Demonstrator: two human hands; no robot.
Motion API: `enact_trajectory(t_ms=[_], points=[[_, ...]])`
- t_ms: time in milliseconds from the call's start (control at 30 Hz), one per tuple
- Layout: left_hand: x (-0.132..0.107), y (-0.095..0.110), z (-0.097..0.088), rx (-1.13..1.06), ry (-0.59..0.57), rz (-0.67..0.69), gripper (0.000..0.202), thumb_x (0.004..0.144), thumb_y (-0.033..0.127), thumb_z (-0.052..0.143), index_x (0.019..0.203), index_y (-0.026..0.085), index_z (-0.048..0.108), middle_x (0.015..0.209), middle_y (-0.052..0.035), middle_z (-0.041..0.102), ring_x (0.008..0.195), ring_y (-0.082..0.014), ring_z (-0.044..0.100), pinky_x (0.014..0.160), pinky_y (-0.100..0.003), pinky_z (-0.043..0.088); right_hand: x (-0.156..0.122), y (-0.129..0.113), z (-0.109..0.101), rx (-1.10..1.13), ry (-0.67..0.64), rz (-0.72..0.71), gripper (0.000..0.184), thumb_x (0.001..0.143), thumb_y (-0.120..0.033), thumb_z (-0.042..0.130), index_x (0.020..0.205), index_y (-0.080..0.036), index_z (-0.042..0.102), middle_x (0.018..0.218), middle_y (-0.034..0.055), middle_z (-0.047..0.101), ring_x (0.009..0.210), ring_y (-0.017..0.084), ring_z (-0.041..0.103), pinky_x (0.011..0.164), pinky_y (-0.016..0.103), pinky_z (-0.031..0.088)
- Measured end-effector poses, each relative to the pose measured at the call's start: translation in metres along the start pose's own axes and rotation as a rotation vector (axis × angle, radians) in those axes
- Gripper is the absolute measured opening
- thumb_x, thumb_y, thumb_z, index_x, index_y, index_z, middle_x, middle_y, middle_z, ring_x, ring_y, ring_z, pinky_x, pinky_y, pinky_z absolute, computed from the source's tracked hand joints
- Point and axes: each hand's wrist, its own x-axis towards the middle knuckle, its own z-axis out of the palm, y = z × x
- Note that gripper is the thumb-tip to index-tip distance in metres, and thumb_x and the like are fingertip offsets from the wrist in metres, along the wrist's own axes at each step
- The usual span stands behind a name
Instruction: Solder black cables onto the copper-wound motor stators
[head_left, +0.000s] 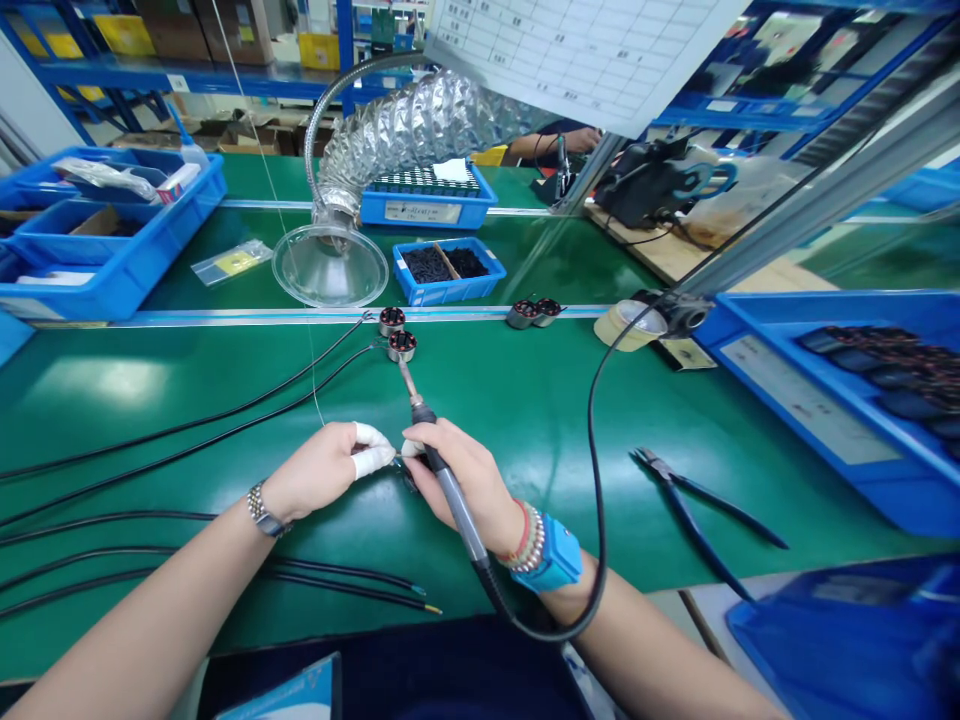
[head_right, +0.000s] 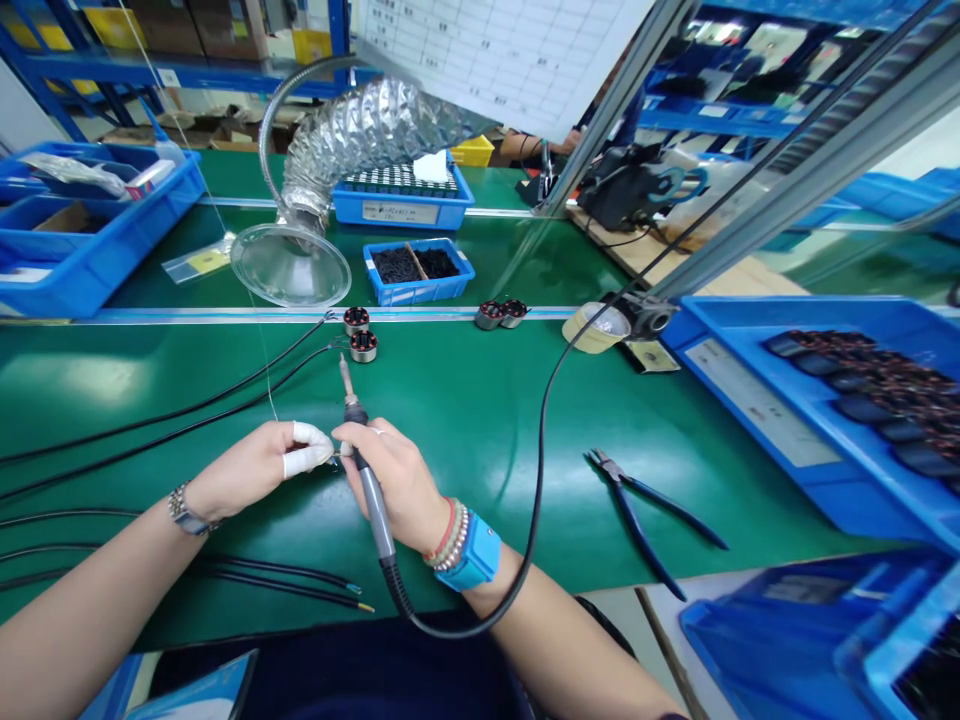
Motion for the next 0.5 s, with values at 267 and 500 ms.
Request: enact_trajectory(t_ms=[267, 500], points=[[-0.0005, -0.0024, 0.0032, -0.048, -0.013, 0.026, 0.026, 0.078, 0.039, 0.049, 0.073, 0.015, 0.058, 0.07, 0.0018, 0.056, 0.067, -0.0131, 0.048, 0.065, -0.023, 0.038, -0.0027, 0.0004, 0.0018, 0.011, -0.006, 0.034, 0.029, 0.081, -0.01, 0.046, 0.108, -0.02, 0.046, 0.083, 0.0043, 0.056, 0.073, 0.015, 0.053, 0.066, 0.028, 0.047], [0.0006, -0.0059, 0.0094, -0.127, 0.021, 0.051, 0.023, 0.078, 0.037, 0.05, 0.074, 0.016, 0.056, 0.074, 0.0009, 0.054, 0.07, -0.0136, 0.047, 0.071, -0.026, 0.038, -0.0041, -0.0059, 0.0095, 0.053, 0.113, 0.09, 0.027, 0.079, -0.008, 0.049, 0.103, -0.021, 0.047, 0.078, 0.0019, 0.055, 0.068, 0.013, 0.052, 0.065, 0.026, 0.047]])
